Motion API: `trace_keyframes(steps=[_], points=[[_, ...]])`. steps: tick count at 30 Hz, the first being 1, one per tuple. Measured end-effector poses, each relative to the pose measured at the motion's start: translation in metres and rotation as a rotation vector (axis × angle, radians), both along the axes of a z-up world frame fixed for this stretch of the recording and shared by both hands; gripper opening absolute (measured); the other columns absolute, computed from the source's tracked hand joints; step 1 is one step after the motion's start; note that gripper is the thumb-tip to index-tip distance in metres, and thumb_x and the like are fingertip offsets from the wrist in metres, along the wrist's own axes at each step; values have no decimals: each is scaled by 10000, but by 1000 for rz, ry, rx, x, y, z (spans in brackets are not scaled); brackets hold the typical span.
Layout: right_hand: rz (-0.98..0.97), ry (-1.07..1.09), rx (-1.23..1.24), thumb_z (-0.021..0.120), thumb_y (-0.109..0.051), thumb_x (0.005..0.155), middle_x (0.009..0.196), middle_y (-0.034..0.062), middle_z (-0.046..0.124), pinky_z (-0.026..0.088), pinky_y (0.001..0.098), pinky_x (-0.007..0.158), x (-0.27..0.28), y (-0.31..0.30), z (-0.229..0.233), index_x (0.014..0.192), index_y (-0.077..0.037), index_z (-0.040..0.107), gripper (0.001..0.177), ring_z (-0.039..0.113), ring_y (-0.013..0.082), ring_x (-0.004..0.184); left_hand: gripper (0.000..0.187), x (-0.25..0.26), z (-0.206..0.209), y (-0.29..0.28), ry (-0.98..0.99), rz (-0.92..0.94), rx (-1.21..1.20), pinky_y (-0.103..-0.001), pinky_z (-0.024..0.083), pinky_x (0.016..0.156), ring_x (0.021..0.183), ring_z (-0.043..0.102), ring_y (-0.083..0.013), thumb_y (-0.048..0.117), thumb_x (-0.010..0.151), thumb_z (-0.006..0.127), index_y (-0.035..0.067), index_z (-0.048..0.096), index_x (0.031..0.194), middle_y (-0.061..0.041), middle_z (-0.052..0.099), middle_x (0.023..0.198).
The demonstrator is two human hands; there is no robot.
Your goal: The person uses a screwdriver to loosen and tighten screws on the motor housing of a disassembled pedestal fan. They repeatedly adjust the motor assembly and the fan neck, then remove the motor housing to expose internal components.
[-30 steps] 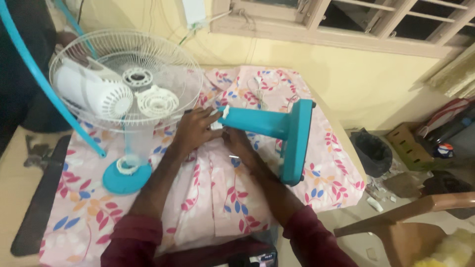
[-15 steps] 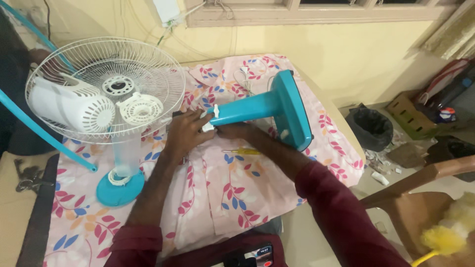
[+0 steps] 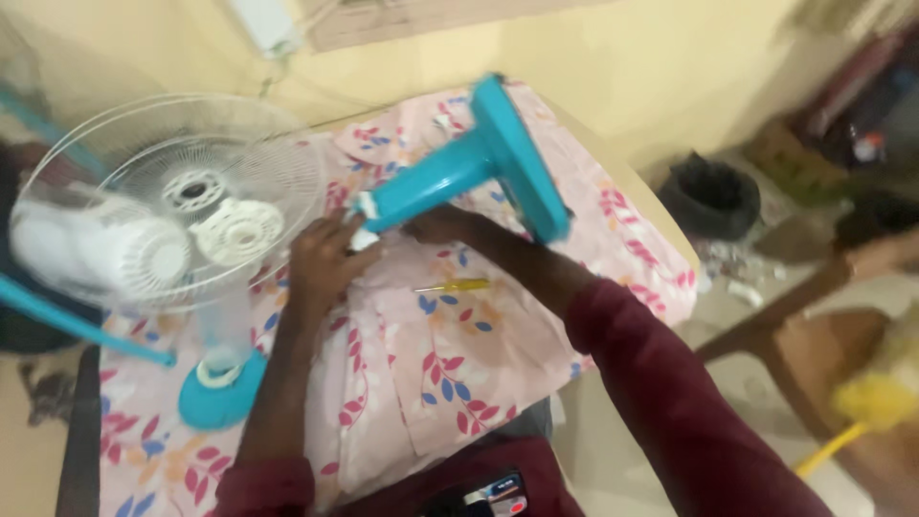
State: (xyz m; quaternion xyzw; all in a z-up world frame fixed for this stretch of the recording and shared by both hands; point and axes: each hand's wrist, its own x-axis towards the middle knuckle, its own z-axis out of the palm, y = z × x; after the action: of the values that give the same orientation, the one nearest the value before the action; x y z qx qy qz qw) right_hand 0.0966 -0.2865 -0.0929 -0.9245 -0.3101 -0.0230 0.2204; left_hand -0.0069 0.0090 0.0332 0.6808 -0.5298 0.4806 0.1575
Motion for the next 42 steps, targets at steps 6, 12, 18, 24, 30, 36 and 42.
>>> trace_keyframes(steps=[6,12,18,24,30,36,42], points=[[16,1,65,634,36,752,1296,134,703,511,415,994,-11,-4,19,1318,-153,650,597,632,279,1220,343,-18,17,-2,504,-6,-190,-419,511,683,758,649,-295,153,824,896,-7,701,1056,-131,671,926],[-82,-280,-20,663,13,762,1282,221,655,491,465,1005,0,14,-4,1342,-73,620,587,611,371,1197,400,-18,21,0,496,3,-224,-406,506,668,737,640,-289,161,786,906,-38,701,1065,-137,667,906],[-211,20,-8,571,4,773,1192,232,684,507,461,990,35,-14,-40,1219,4,647,453,655,363,1144,394,-5,9,2,511,-21,-246,-380,532,644,718,656,-264,183,794,932,-36,721,1043,-134,693,911],[-285,-176,-1,584,24,797,1203,287,657,445,499,1047,42,-60,-24,1170,50,648,380,587,430,1200,430,1,8,4,459,-55,-257,-366,542,622,678,664,-245,201,760,914,-32,738,1075,-142,719,949],[-203,-259,56,579,40,842,1213,259,648,456,478,1014,22,-29,-11,1203,33,629,364,588,408,1182,463,-2,9,6,483,-63,-237,-386,527,618,685,661,-262,216,756,914,-27,745,1112,-135,701,895],[-302,-389,309,593,25,904,1205,217,640,477,441,976,-5,3,3,1221,17,606,318,604,359,1147,455,0,1,3,372,-13,-191,-385,545,646,724,660,-270,255,762,908,-20,740,1082,-148,711,991],[-229,-325,531,607,11,965,1197,176,633,498,403,939,-56,42,14,1239,2,583,276,619,310,1113,387,7,-12,3,227,30,-102,-408,563,663,751,683,-293,263,742,887,34,766,1031,-176,747,1099]])
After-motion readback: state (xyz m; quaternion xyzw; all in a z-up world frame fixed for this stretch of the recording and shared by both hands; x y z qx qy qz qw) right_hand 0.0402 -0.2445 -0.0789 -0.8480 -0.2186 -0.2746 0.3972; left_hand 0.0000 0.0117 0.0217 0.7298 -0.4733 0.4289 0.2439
